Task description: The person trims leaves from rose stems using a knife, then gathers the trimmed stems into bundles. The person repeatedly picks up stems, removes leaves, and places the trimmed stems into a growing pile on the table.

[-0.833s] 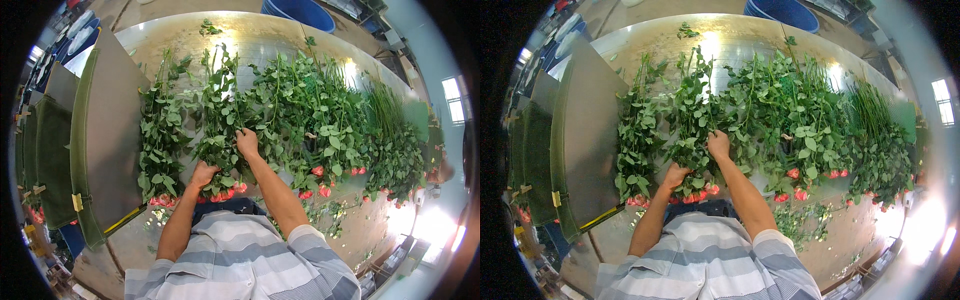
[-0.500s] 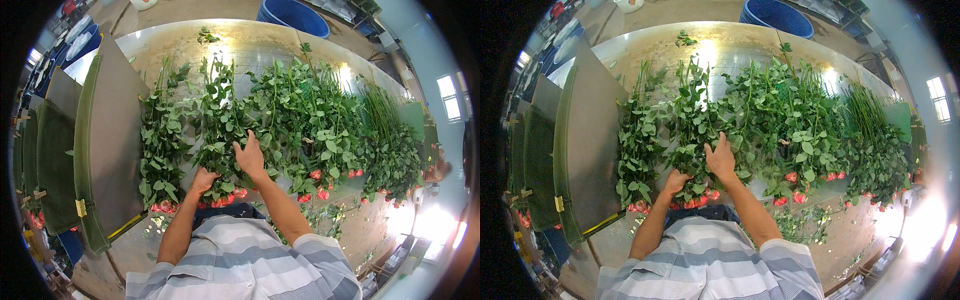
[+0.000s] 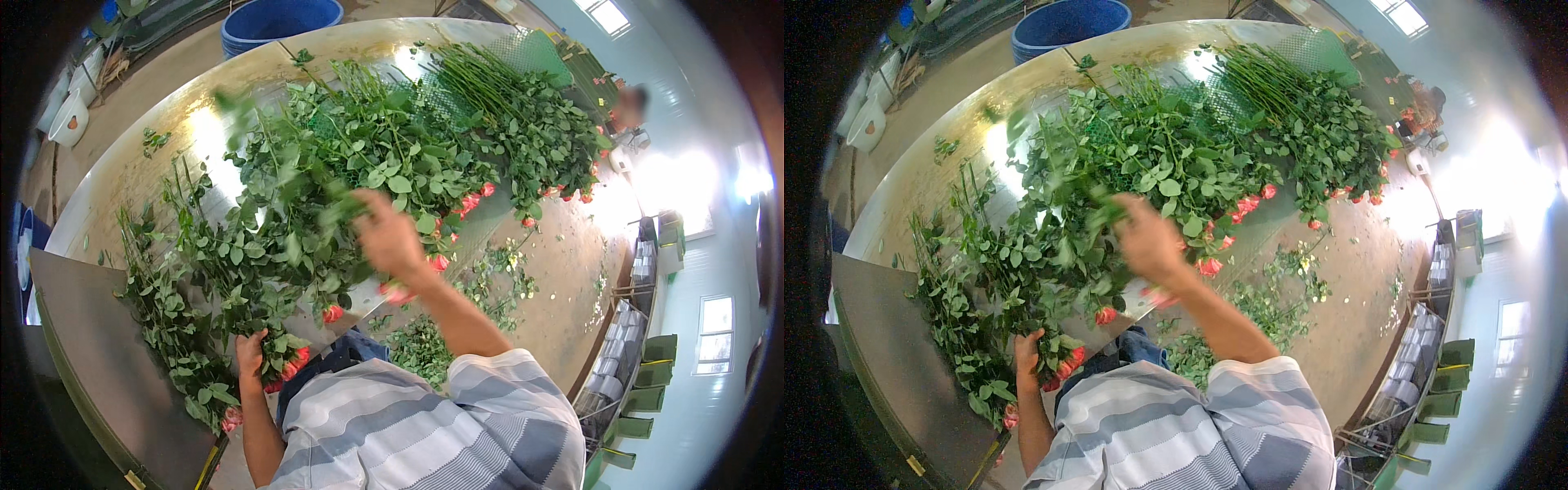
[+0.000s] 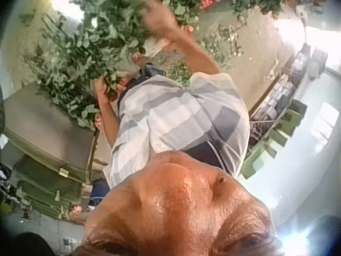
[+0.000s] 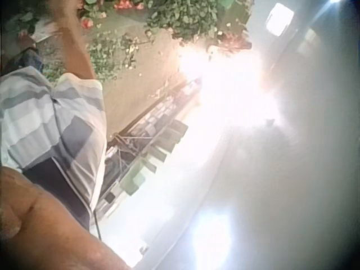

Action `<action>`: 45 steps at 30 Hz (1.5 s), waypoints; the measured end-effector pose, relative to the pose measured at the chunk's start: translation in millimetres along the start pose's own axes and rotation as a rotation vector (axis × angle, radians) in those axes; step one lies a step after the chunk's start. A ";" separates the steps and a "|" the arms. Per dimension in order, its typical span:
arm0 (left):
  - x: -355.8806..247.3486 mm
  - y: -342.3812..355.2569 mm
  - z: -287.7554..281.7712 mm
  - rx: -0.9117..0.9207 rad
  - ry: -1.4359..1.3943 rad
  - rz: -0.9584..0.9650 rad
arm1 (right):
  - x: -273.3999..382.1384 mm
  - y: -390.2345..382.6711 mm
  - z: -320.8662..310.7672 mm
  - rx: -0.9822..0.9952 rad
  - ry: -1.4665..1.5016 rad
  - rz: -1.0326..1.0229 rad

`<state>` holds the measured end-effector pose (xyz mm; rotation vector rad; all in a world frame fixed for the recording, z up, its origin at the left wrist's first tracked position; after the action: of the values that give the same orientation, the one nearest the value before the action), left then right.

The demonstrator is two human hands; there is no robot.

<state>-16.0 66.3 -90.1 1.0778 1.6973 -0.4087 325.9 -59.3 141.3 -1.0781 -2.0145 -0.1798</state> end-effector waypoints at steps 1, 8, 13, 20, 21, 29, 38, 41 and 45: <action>-8.2 4.7 1.3 0.000 -0.033 0.000 | -25.8 13.3 -41.9 -0.172 -0.067 -0.051; 16.2 -10.5 2.5 0.095 0.068 -0.176 | -165.0 115.9 -216.7 -0.498 -0.184 0.055; -2.3 -1.3 5.9 0.054 0.089 -0.081 | -210.9 155.4 -232.9 -0.807 -0.737 -0.060; 16.6 -25.4 -3.8 -0.106 0.136 -0.048 | -99.4 115.5 -93.2 -0.328 -0.340 -0.094; 14.4 -24.6 -2.9 -0.111 0.155 -0.039 | -100.6 111.0 -88.9 -0.374 -0.455 -0.013; 12.6 -7.0 1.0 -0.272 -0.231 -0.689 | -94.5 108.7 -116.3 -0.317 -0.300 -0.020; -4.7 2.0 5.8 0.066 0.307 -0.387 | -29.3 82.0 -81.6 -0.353 -0.410 -0.116; -1.1 8.9 8.6 -0.144 -0.061 -0.494 | -65.8 92.2 -108.4 -0.493 -0.527 -0.103; 35.3 -20.8 16.5 -0.093 0.049 -0.508 | -37.2 73.6 -120.1 -0.291 -0.261 -0.098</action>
<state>-25.4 59.6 -132.8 0.5825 2.0091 -0.6191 463.5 -93.0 174.9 -1.2351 -2.3287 -0.4127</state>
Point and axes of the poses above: each hand's wrist, its own y-axis towards the middle knuckle, its own z-axis out of the palm, x = y × z, the point moved 9 cm from there along y, towards the middle knuckle, and after that the axes turned 4 degrees about z, right-handed, at the moved point
